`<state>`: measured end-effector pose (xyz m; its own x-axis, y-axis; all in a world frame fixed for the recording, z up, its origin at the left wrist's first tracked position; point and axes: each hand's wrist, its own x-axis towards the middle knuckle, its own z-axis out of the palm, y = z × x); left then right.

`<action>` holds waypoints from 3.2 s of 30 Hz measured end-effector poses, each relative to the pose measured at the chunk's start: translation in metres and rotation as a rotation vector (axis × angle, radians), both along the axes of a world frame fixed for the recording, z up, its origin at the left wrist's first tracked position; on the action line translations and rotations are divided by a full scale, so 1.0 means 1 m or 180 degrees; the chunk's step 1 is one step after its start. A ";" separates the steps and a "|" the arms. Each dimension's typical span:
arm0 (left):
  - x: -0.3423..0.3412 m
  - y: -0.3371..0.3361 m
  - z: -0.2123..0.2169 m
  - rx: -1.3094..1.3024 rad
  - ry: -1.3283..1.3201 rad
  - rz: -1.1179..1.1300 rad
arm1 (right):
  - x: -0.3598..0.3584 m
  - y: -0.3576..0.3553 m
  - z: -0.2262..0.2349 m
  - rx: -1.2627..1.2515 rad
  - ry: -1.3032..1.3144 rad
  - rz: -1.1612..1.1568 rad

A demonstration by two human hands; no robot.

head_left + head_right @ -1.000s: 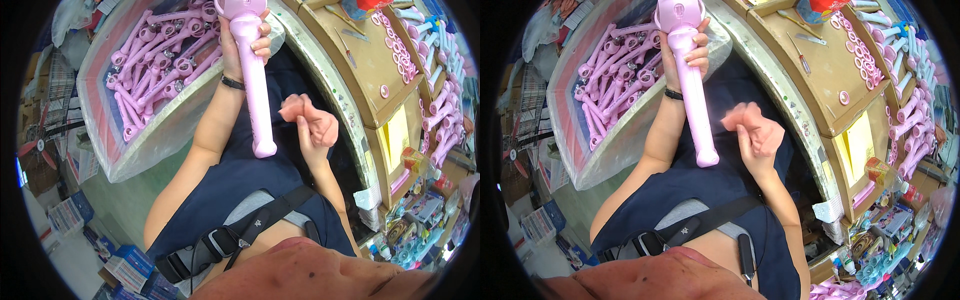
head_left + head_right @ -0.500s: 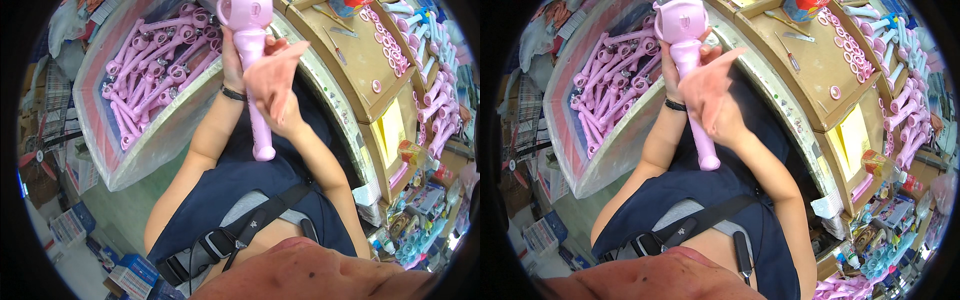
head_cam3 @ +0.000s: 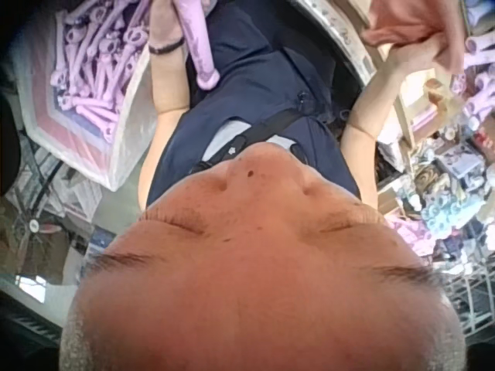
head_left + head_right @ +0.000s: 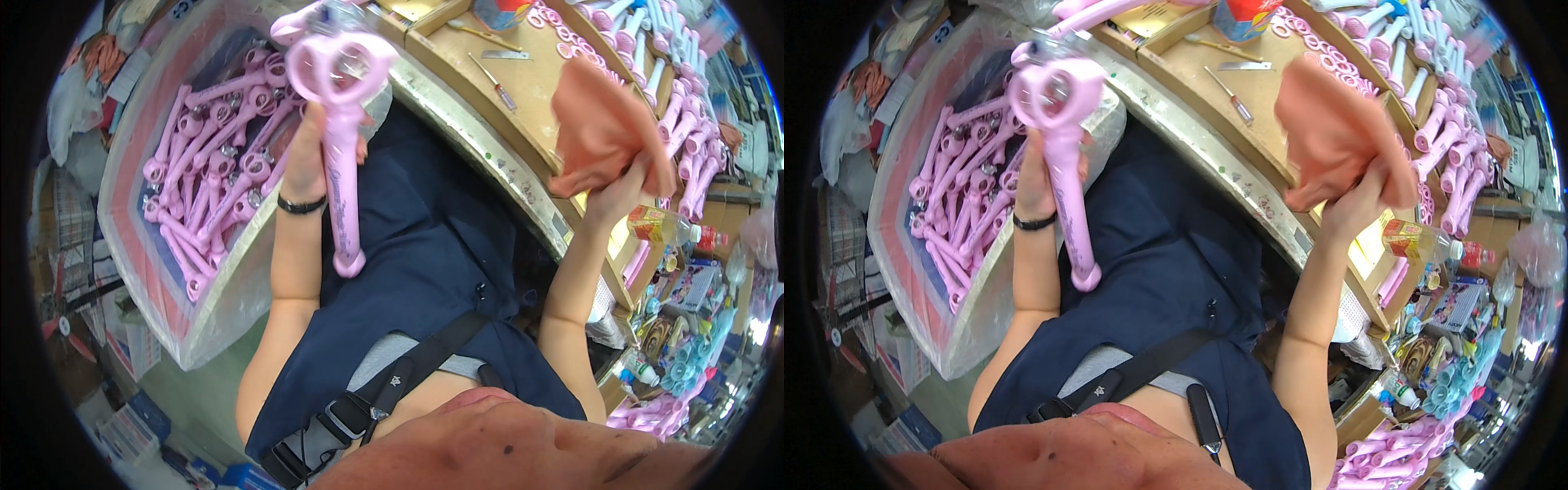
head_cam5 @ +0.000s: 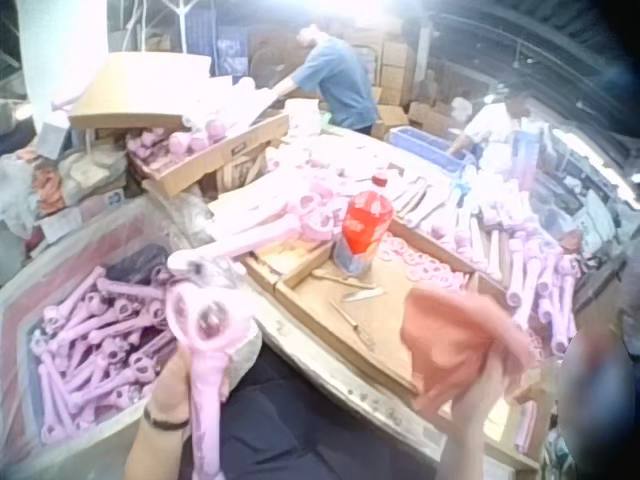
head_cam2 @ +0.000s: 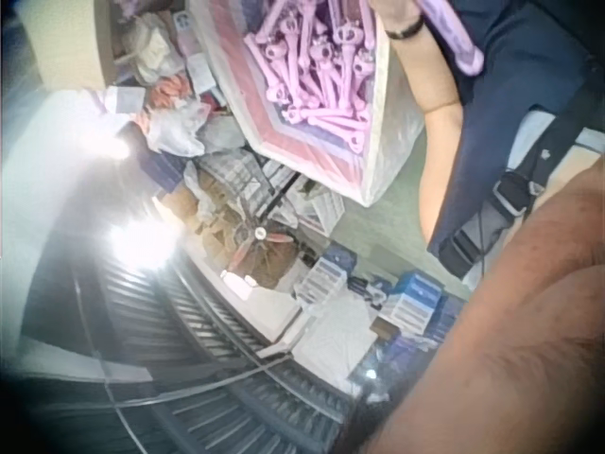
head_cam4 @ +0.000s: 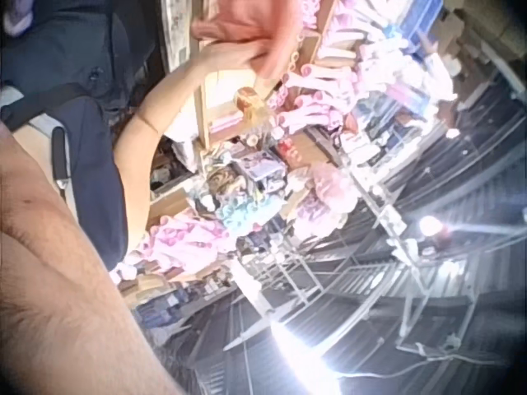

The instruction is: The person assembles pink toy wands by wiping them with a cloth, inserting a small metal piece into the wand head, and attaching a decorative wing-shaped sticker. The person handles each wand one at a time, repeating the same steps for multiple units.

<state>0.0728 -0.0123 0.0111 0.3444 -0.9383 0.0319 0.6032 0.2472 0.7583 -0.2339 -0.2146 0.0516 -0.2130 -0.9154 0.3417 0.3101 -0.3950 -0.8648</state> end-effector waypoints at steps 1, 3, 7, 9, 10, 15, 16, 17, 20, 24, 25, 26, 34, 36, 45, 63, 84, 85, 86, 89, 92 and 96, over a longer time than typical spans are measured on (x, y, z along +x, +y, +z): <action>-0.006 0.002 0.001 0.0212 -0.0130 -0.0030 | 0.001 -0.020 0.008 -0.0192 0.0249 -0.0522; -0.019 0.002 0.000 0.0445 -0.0088 -0.0308 | 0.002 -0.045 0.013 0.0136 0.1185 0.0027; -0.038 0.001 0.000 0.0572 0.0005 -0.0487 | 0.012 -0.070 -0.009 0.1499 0.3671 0.0724; -0.042 -0.001 0.002 0.0780 0.0080 -0.0400 | 0.015 -0.073 -0.028 0.1070 0.3632 0.0681; -0.044 -0.001 0.003 0.0693 0.0031 -0.0349 | 0.014 -0.076 -0.034 0.1129 0.2672 0.1091; -0.053 -0.008 0.012 0.0616 -0.0916 -0.0457 | -0.005 -0.095 -0.034 0.1914 0.0237 0.2417; -0.057 -0.011 0.012 0.0614 -0.0950 -0.0449 | -0.004 -0.097 -0.036 0.1922 0.0116 0.2286; -0.061 -0.014 0.012 0.0607 -0.0976 -0.0437 | -0.003 -0.099 -0.036 0.1873 0.0075 0.2113; -0.070 -0.023 0.009 0.0717 -0.1179 -0.0320 | 0.007 -0.095 -0.045 0.1177 0.1665 0.1330; -0.077 -0.029 0.001 0.0868 -0.1349 -0.0227 | 0.009 -0.063 -0.043 -0.1070 0.4636 -0.0855; -0.078 -0.030 -0.001 0.0849 -0.1391 -0.0228 | 0.005 -0.053 -0.038 -0.0921 0.4085 -0.0464; -0.078 -0.031 -0.004 0.0883 -0.1423 -0.0286 | 0.000 -0.038 -0.033 -0.0819 0.3781 -0.0375; -0.075 -0.052 -0.004 0.0856 -0.0647 -0.1297 | -0.082 0.085 -0.033 -0.0901 0.3949 -0.0071; -0.077 -0.056 0.003 0.0794 -0.0924 -0.1354 | -0.101 0.098 -0.049 -0.0805 0.4625 -0.0013; -0.077 -0.066 0.039 0.1153 -0.1144 -0.1664 | -0.134 0.114 -0.072 -0.1678 0.4861 -0.0362; -0.098 -0.065 0.040 0.1224 -0.0742 -0.1465 | 0.031 0.054 -0.001 -0.1226 0.2875 -0.0161; -0.098 -0.065 0.040 0.1255 -0.0916 -0.1463 | 0.026 0.048 0.002 -0.1145 0.2921 -0.0048; -0.098 -0.065 0.039 0.1238 -0.0908 -0.1442 | 0.027 0.048 0.001 -0.0996 0.2785 -0.0236; -0.098 -0.065 0.039 0.1231 -0.0900 -0.1443 | 0.027 0.048 0.001 -0.1438 0.2825 0.0125; -0.098 -0.065 0.039 0.1244 -0.0921 -0.1468 | 0.029 0.047 0.000 -0.1275 0.2810 0.0205; -0.098 -0.064 0.039 0.1243 -0.0854 -0.1453 | 0.027 0.047 0.001 -0.1140 0.2797 -0.0131; -0.098 -0.064 0.039 0.1277 -0.0879 -0.1451 | 0.027 0.045 0.003 -0.1343 0.2958 0.0094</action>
